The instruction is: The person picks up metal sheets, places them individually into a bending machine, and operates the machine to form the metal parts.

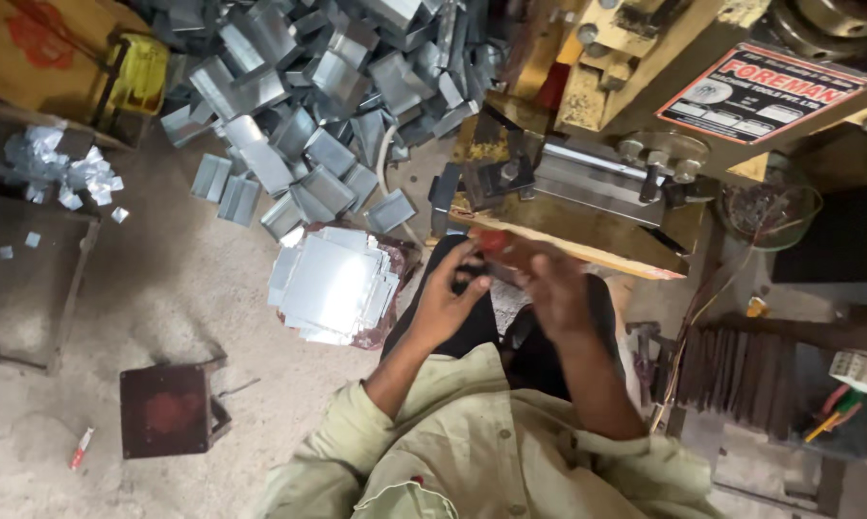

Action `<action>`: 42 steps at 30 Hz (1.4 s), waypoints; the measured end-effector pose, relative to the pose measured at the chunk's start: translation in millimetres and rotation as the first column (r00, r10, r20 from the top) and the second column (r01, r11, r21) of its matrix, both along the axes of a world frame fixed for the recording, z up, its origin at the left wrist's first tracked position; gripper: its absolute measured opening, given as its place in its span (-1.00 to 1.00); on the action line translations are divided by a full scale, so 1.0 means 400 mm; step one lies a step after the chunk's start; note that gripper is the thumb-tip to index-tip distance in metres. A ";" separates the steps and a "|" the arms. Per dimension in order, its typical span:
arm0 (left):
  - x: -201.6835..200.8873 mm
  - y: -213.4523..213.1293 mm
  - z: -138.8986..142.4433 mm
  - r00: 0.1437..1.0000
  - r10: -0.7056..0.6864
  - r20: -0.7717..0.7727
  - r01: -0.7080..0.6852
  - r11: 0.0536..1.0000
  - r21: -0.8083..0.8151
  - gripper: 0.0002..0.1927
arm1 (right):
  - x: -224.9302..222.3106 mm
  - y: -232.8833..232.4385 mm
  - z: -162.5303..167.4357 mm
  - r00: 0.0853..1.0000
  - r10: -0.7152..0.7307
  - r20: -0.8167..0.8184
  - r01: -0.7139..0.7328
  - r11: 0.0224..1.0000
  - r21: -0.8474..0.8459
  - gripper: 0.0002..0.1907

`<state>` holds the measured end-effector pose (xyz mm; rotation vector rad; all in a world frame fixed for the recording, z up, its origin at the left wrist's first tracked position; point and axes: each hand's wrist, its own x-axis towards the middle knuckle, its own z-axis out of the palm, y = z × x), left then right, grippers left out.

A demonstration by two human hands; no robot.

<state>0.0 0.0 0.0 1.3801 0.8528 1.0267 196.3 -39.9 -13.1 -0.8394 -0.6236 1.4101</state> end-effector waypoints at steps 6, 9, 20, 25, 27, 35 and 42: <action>0.004 0.042 0.025 0.997 0.052 -0.052 -0.057 0.993 -0.105 -0.60 | -0.073 0.005 -0.068 0.979 0.140 -0.147 -0.160 0.977 -0.139 -0.55; 0.011 0.146 0.035 0.984 0.163 -0.073 -0.140 0.956 0.257 -0.63 | -0.032 0.002 -0.098 0.989 0.080 -0.127 -0.111 0.960 -0.256 -0.46; 0.343 0.651 0.009 0.851 0.259 -0.456 0.016 0.857 0.516 -0.45 | 0.338 -0.268 -0.153 0.946 -0.301 0.124 0.323 0.824 -0.465 -0.52; 0.316 0.653 0.013 0.883 0.207 -0.421 0.026 0.875 0.484 -0.28 | 0.355 -0.299 -0.155 0.909 -0.384 0.164 0.410 0.753 -0.515 -0.50; 0.268 0.630 0.014 0.959 0.128 -0.255 -0.021 0.923 0.384 -0.14 | 0.339 -0.269 -0.154 0.903 -0.399 0.157 0.419 0.747 -0.516 -0.51; -0.090 0.444 -0.180 0.735 0.547 -0.400 -0.520 0.834 0.186 -0.53 | 0.256 -0.182 -0.094 0.936 -0.259 0.239 0.320 0.909 -0.268 -0.55; -0.055 0.417 -0.296 0.791 0.114 -0.601 -0.125 0.992 0.023 -0.46 | 0.315 -0.347 -0.109 0.745 -0.393 0.539 0.621 0.704 -0.345 -0.60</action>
